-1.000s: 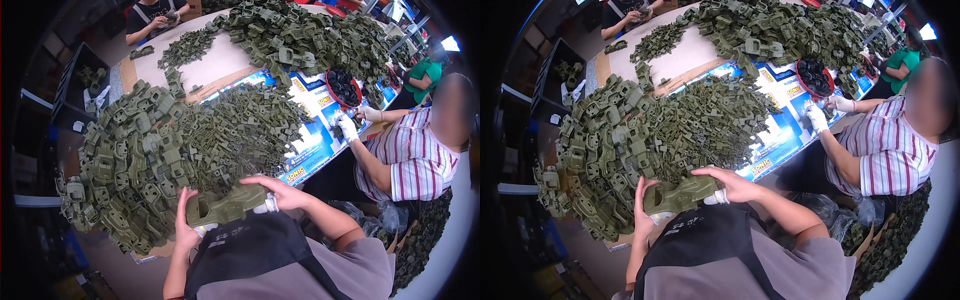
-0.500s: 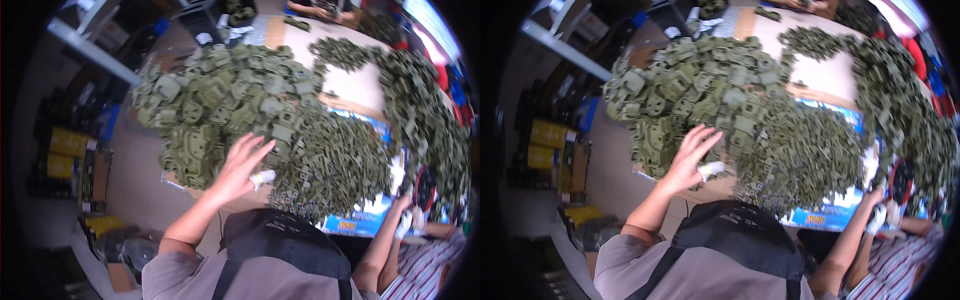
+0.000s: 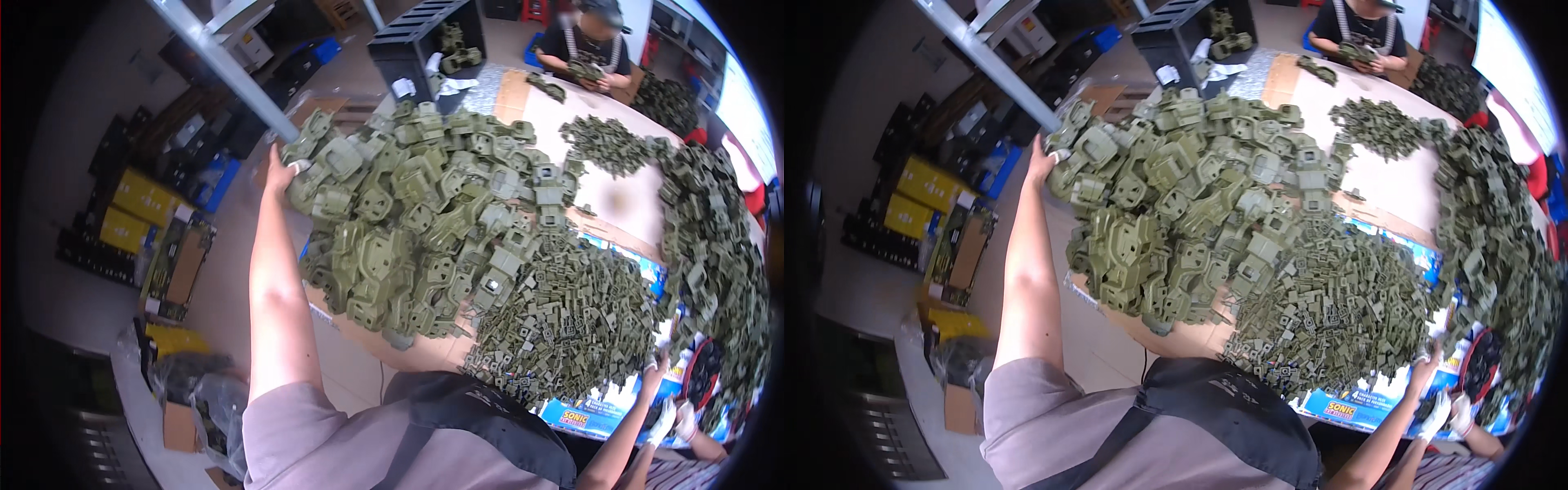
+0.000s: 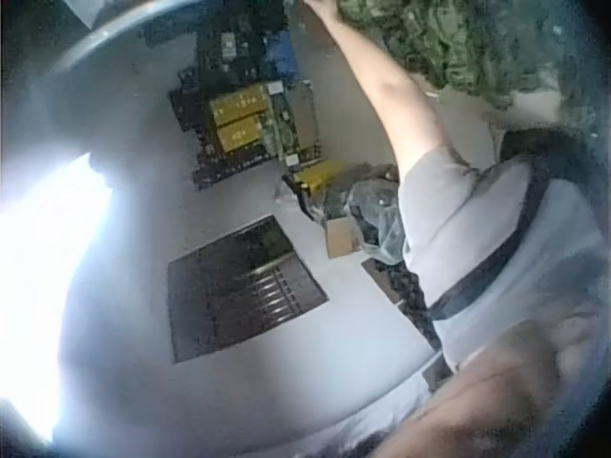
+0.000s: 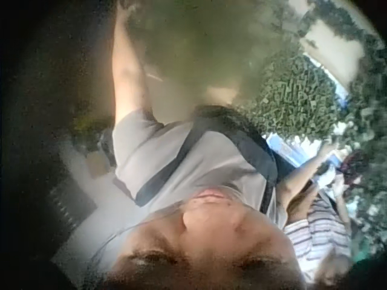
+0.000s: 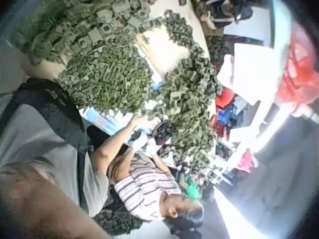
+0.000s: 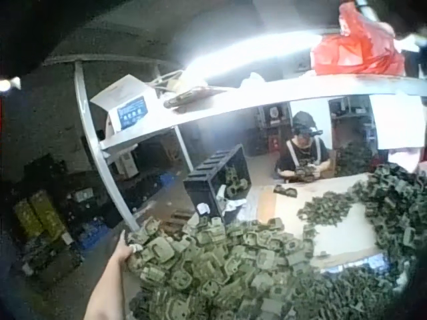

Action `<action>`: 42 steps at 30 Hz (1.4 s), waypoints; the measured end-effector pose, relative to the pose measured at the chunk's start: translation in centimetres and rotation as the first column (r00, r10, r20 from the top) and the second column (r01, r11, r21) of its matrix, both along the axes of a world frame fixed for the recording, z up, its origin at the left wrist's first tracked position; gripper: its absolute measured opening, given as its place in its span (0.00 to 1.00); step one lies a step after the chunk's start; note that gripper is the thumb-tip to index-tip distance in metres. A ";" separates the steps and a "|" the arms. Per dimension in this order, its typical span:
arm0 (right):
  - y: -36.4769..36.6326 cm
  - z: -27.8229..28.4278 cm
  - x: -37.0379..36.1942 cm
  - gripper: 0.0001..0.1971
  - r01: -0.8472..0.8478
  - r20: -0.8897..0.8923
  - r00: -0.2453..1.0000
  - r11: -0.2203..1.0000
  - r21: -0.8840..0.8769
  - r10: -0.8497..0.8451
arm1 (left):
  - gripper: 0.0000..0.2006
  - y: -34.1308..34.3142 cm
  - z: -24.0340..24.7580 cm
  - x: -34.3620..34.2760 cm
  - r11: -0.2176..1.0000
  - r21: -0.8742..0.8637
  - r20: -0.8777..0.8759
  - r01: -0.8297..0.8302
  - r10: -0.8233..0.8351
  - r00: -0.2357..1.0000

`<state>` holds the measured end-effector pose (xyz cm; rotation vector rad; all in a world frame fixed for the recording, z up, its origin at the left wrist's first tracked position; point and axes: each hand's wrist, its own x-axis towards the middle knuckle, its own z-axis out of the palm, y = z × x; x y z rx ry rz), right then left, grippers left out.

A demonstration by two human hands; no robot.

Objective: The person assembles green plastic components by hand, picking up parts from a large pile on a table and snapping them together. They work continuously, handling the parts one at a time and occasionally passing completed units to a coworker.

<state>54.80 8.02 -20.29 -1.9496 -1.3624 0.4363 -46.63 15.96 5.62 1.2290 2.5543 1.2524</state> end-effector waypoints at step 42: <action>-7.5 12.9 -35.0 0.28 -0.511 -0.104 0.859 0.852 -0.115 0.502 | 0.48 -16.0 -10.3 38.7 0.752 0.209 0.503 0.625 -0.630 0.591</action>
